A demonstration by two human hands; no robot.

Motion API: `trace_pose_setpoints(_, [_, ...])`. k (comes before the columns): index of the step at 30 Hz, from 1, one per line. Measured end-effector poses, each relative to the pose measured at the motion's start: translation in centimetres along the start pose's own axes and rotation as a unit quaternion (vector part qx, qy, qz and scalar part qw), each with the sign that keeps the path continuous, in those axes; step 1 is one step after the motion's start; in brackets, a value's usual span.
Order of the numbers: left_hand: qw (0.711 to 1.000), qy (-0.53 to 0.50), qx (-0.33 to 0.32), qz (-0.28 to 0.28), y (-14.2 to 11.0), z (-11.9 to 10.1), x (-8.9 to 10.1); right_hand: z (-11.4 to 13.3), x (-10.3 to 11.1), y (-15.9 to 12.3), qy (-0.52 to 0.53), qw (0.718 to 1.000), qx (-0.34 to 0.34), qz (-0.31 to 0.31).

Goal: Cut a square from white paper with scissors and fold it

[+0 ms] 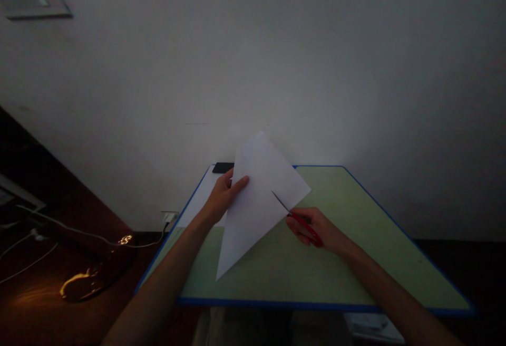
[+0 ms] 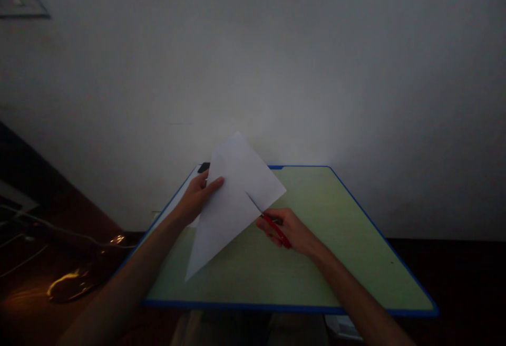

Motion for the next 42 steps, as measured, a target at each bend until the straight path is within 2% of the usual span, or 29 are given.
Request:
trace_pose_setpoints(3, [1.000,-0.002,-0.002,0.003,-0.1,-0.1,-0.1,-0.2,0.0,0.0,0.015,1.000,0.005,-0.001])
trace_pose_setpoints(8, [1.000,0.027,-0.010,-0.007,-0.3,-0.6,-0.1,-1.0,0.3,0.2,0.009,1.000,-0.023,-0.010])
trace_pose_setpoints(16, [0.999,0.037,-0.011,-0.007,-0.3,-0.8,-0.1,0.1,0.1,0.1,-0.005,1.000,-0.003,0.001])
trace_pose_setpoints(42, [0.998,0.052,-0.016,-0.021,-0.3,-0.8,-0.1,-0.7,0.6,-0.1,-0.016,1.000,-0.012,0.005])
Point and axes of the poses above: each hand's wrist, its own y-axis towards the middle knuckle, its own x-axis out of the back of the hand, z = x × y, the point moved 5 cm from there along y, towards the middle knuckle, and after that the axes turned 10 degrees about x, right-handed, at the moved point
